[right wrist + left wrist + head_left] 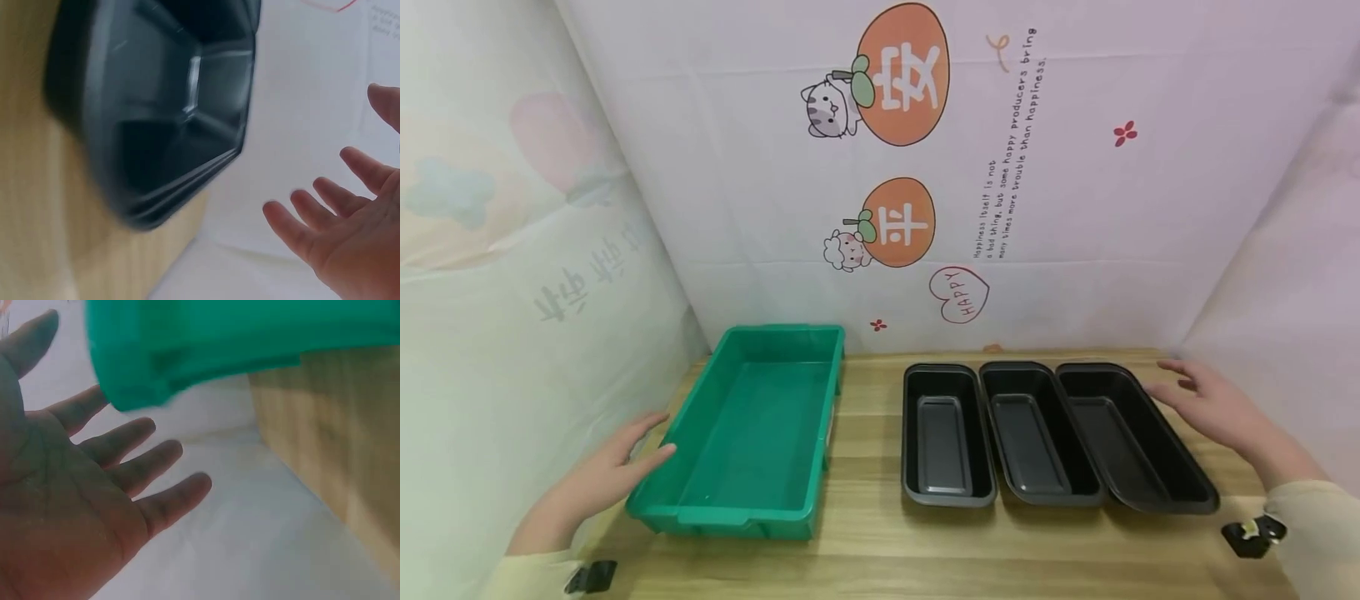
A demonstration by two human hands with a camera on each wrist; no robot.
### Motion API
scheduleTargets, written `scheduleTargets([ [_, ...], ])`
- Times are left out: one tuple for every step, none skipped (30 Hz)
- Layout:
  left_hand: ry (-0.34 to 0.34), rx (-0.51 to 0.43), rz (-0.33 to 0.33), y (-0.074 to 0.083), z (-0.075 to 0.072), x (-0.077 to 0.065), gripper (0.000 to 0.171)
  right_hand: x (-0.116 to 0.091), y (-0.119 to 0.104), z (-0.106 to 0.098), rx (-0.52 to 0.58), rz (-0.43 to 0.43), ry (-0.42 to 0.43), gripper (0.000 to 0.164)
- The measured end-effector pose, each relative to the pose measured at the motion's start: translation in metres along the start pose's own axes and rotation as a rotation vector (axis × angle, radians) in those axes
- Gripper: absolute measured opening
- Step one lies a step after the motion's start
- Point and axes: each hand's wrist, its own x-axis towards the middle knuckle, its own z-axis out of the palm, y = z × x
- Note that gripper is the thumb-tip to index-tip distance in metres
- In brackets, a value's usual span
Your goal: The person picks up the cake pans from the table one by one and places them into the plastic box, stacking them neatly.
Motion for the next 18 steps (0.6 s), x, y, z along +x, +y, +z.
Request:
scheduleTargets([
  [-0.009,-0.024,-0.024,-0.004,0.001,-0.004,0.067,-0.001,0.005,0.001,0.009,0.005,-0.011,0.077],
  [-0.020,-0.044,-0.053,-0.007,0.003,-0.007,0.067,-0.002,0.010,0.003,0.017,0.012,-0.022,0.078],
  [-0.027,-0.063,-0.078,-0.010,0.004,-0.011,0.067,-0.002,0.015,0.005,0.031,0.016,-0.035,0.079],
  [-0.034,-0.083,-0.095,-0.013,0.006,-0.014,0.066,-0.003,0.020,0.007,0.039,0.022,-0.042,0.079],
  [-0.040,-0.106,-0.108,-0.015,0.008,-0.017,0.066,-0.003,0.024,0.009,0.047,0.022,-0.048,0.078],
  [-0.044,-0.133,-0.109,-0.017,0.010,-0.020,0.065,-0.004,0.028,0.011,0.053,0.027,-0.053,0.077],
  [-0.042,-0.150,-0.111,-0.019,0.012,-0.022,0.064,-0.004,0.032,0.013,0.056,0.031,-0.060,0.076],
  [-0.040,-0.165,-0.114,-0.020,0.013,-0.024,0.064,-0.005,0.035,0.015,0.061,0.037,-0.067,0.075],
  [-0.040,-0.184,-0.115,-0.021,0.015,-0.026,0.063,-0.006,0.037,0.017,0.066,0.043,-0.075,0.074],
  [-0.044,-0.206,-0.115,-0.022,0.016,-0.027,0.063,-0.008,0.040,0.019,0.071,0.049,-0.080,0.073],
  [-0.044,-0.224,-0.115,-0.023,0.018,-0.028,0.063,-0.010,0.042,0.020,0.081,0.051,-0.085,0.072],
  [-0.040,-0.227,-0.111,-0.024,0.019,-0.029,0.062,-0.011,0.043,0.022,0.094,0.057,-0.091,0.070],
  [-0.036,-0.229,-0.107,-0.025,0.021,-0.029,0.062,-0.013,0.044,0.023,0.114,0.064,-0.102,0.070],
  [-0.030,-0.232,-0.100,-0.026,0.022,-0.030,0.062,-0.014,0.045,0.024,0.133,0.071,-0.109,0.069],
  [-0.025,-0.228,-0.090,-0.026,0.024,-0.030,0.061,-0.015,0.046,0.025,0.147,0.077,-0.116,0.068],
  [-0.017,-0.220,-0.083,-0.027,0.025,-0.031,0.061,-0.016,0.047,0.026,0.159,0.083,-0.124,0.068],
  [-0.012,-0.217,-0.077,-0.027,0.027,-0.031,0.061,-0.016,0.049,0.028,0.159,0.083,-0.127,0.067],
  [-0.009,-0.213,-0.071,-0.027,0.028,-0.032,0.060,-0.016,0.051,0.029,0.159,0.086,-0.136,0.066],
])
